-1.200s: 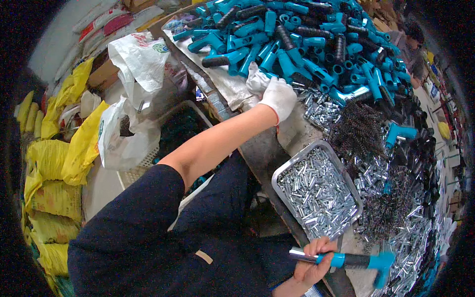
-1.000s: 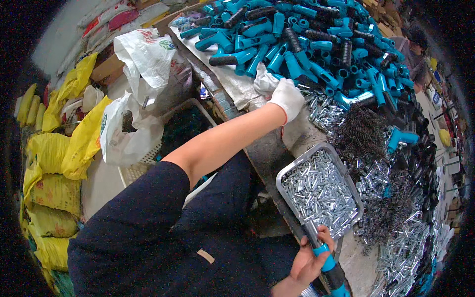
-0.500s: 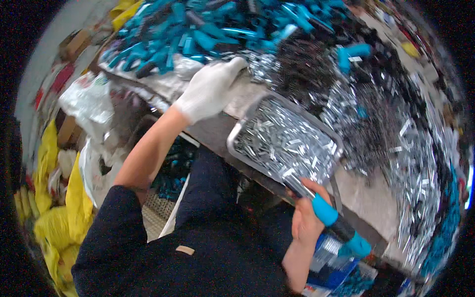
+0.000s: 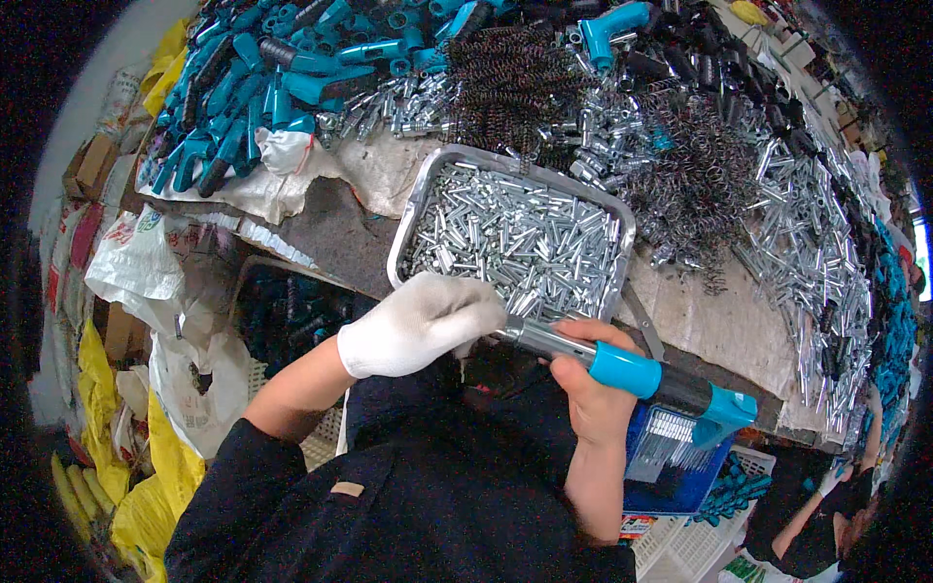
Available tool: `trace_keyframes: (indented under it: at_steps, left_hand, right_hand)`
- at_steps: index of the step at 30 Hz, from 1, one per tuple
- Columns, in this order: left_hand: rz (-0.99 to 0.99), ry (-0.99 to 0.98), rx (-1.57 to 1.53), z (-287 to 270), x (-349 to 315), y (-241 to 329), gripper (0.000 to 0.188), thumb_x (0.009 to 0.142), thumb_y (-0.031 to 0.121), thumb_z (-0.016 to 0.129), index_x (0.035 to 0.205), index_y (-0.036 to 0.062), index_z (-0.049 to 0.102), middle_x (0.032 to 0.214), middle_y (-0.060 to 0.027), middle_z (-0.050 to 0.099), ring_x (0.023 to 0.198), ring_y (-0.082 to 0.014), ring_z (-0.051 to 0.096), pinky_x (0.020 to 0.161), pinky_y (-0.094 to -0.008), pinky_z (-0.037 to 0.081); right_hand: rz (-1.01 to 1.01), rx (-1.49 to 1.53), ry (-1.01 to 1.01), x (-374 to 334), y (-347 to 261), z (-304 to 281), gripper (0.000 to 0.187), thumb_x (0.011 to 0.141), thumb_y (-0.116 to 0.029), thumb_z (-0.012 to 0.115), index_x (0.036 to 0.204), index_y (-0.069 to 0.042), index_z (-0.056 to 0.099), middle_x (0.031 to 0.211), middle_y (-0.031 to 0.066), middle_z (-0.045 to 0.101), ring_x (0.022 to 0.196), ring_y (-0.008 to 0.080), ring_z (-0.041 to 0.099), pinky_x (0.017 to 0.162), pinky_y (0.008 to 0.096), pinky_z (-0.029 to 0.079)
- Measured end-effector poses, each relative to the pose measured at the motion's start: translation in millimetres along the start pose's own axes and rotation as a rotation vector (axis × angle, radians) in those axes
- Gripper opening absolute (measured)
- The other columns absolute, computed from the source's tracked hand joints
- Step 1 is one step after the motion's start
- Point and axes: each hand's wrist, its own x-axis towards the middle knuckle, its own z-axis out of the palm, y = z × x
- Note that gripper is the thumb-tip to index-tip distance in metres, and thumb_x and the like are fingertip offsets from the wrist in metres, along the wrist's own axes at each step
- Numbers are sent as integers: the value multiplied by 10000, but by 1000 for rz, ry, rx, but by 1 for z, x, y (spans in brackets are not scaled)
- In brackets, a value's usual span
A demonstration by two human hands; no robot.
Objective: Assembling hardware components into plastic grips using an electric screwdriver.
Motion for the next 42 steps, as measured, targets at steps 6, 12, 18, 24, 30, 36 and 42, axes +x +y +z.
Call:
trace_keyframes:
  at_steps: [6,12,18,24,30,36,42]
  left_hand:
    - [-28,-9,223,-4,-1,6,172,863,174,621,977,47,640,837,-121,637,805,-285,640,718,-330,486]
    - [509,234,341,-3,8,14,343,732,88,719,1062,67,629,991,-117,636,919,-289,633,774,-373,492]
    - [295,104,208,-6,13,17,249,847,126,614,1070,15,608,921,-136,638,855,-265,644,766,-348,498]
    - [19,-87,101,-6,10,9,623,753,117,677,1336,16,481,1150,-202,570,1085,-349,557,923,-397,440]
    - [187,25,149,-1,11,8,606,808,147,618,1367,-7,441,1018,-202,594,962,-360,590,859,-392,460]
    - [331,172,198,7,12,3,459,885,137,533,1320,-6,506,915,-193,653,817,-329,639,780,-364,489]
    - [291,137,190,9,11,0,452,909,146,499,1326,-28,492,938,-190,665,859,-289,657,812,-359,488]
  right_hand:
    - [5,4,58,-2,-3,12,393,775,-62,735,1109,57,566,1019,159,652,870,250,670,757,348,570]
    - [146,240,190,-3,-6,22,395,804,-85,715,1128,57,539,1034,166,631,868,251,667,727,343,585]
    - [151,221,212,-3,-8,25,381,816,-98,708,1129,45,545,1006,162,643,839,246,669,728,327,586]
    - [152,202,243,-3,-10,28,345,820,-92,696,1109,42,563,1008,156,642,838,234,668,736,324,583]
    - [154,184,253,-5,-9,30,321,831,-82,681,1104,41,568,995,153,643,810,230,668,716,308,581]
    - [156,166,257,-5,-9,29,298,848,-79,655,1103,47,567,988,164,646,784,234,670,693,288,576]
    - [159,141,260,-7,-8,23,299,865,-95,637,1114,50,559,983,167,648,777,234,667,682,286,572]
